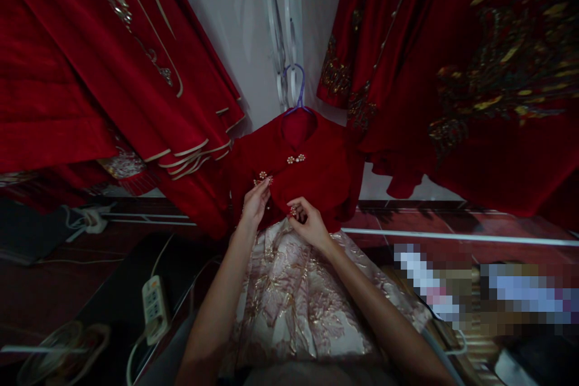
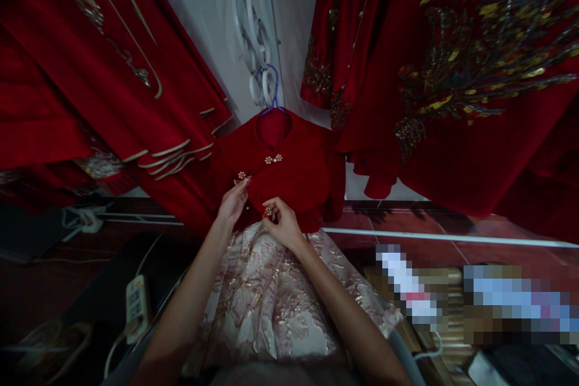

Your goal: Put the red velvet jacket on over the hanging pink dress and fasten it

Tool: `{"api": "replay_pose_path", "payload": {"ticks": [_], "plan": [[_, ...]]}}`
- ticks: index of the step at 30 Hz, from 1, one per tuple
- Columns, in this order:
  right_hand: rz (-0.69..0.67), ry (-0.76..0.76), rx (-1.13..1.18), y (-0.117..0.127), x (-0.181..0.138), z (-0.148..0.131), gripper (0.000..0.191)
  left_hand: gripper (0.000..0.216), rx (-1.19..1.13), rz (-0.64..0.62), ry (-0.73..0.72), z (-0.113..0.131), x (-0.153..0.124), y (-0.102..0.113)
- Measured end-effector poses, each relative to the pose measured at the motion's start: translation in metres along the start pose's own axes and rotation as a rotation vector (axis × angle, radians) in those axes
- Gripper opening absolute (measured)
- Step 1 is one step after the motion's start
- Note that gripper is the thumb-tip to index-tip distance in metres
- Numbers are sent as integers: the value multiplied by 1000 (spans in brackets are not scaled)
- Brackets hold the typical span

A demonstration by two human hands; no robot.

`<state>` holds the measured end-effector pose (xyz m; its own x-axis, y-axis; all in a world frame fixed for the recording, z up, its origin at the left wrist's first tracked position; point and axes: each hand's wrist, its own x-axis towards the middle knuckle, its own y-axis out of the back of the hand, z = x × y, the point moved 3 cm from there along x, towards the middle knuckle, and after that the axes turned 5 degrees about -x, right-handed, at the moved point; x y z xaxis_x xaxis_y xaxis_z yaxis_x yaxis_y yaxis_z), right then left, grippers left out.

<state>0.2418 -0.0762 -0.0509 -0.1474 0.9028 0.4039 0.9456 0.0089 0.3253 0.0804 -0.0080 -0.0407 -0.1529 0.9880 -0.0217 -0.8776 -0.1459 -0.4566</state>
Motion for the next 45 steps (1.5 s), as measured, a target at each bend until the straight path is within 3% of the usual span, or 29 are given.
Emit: {"api": "replay_pose_path", "payload": {"ticks": [7,11,13,16,21,26,36,38,40,43,45], "plan": [[-75,70,-46,-2,-1,-6,31,34,42,61,-90,11,5,1],[-113,64,-6,-2,-1,-7,30,45,124,-40,-51,20,-1,-12],[-137,50,17,-2,-1,-10,30,52,295,-137,-163,30,-4,-24],[-168,39,41,-2,-2,-16,30,43,719,-270,-497,45,-6,-50],[-184,41,66,-3,-5,-23,30,32,1345,-327,-886,54,-1,-85],[-183,36,63,-2,-5,-23,30,26,1525,-355,-1034,60,8,-100],[-165,48,-2,-3,-3,-20,31,17,1570,-551,-1260,66,14,-107],[-164,78,-55,3,0,-23,34,21,1576,-553,-1297,67,12,-108],[-74,101,-100,13,9,-28,33,24,1569,-516,-1298,69,10,-108],[176,115,-27,30,36,-40,31,25,1560,-369,-1239,73,9,-107],[237,163,112,33,61,-50,38,32,1573,-237,-1194,76,7,-106]]}}
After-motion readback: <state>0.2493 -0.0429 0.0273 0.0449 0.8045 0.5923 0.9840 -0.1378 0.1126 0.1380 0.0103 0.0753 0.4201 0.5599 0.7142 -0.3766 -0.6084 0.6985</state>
